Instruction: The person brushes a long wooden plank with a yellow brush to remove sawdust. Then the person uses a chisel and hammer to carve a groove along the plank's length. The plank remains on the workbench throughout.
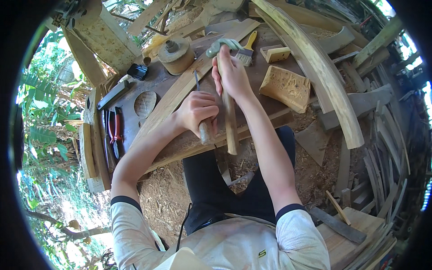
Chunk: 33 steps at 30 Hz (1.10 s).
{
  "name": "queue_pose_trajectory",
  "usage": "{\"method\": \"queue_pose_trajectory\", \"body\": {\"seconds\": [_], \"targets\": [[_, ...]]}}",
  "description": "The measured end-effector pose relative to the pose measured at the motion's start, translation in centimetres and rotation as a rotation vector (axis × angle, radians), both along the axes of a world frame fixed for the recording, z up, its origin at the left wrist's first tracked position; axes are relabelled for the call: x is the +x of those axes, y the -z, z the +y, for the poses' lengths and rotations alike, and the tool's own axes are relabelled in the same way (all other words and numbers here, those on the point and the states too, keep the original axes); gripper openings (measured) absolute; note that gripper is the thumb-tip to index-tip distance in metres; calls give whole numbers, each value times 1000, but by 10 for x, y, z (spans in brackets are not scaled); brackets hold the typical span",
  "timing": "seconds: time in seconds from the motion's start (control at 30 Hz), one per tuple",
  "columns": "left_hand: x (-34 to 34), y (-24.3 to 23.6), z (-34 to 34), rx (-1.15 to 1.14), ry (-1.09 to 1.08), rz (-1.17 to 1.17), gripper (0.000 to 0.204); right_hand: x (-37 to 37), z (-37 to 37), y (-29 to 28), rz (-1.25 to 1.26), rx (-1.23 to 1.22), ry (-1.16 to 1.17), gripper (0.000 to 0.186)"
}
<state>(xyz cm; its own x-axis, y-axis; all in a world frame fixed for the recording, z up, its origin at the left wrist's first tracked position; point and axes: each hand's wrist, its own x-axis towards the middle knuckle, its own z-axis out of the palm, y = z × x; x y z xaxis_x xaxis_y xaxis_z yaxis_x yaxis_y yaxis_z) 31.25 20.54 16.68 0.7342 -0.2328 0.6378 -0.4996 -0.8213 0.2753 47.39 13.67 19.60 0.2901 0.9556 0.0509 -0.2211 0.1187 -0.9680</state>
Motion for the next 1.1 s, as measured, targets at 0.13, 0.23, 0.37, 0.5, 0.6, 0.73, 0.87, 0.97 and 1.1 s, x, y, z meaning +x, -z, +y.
{"method": "queue_pose_trajectory", "body": {"seconds": [0.13, 0.23, 0.37, 0.5, 0.6, 0.73, 0.87, 0.97, 1.1], "targets": [[-2, -3, -3, 4, -20, -20, 45, -29, -89, -27, -67, 277, -12, 65], [2, -5, -4, -4, -4, -21, 43, -42, -155, -12, -171, 116, -27, 75], [4, -4, -6, -24, -4, -44, 41, -64, -199, 29, -396, 323, 82, 45], [3, -5, -6, 4, -34, -29, 40, -69, -210, 45, -781, 369, 11, 39], [0, -2, 14, 25, -58, -49, 41, -79, -211, 52, -775, 386, 62, 40], [4, -5, 12, 1, -64, -81, 42, -79, -213, 68, -815, 434, 94, 42], [0, -4, 11, 48, -55, -97, 41, -84, -215, 69, -739, 406, 107, 41], [-4, -7, 5, 38, -39, -159, 39, -91, -224, 80, -651, 390, 104, 42], [-10, -7, -2, -9, -33, -157, 39, -97, -225, 81, -592, 381, 101, 44]]}}
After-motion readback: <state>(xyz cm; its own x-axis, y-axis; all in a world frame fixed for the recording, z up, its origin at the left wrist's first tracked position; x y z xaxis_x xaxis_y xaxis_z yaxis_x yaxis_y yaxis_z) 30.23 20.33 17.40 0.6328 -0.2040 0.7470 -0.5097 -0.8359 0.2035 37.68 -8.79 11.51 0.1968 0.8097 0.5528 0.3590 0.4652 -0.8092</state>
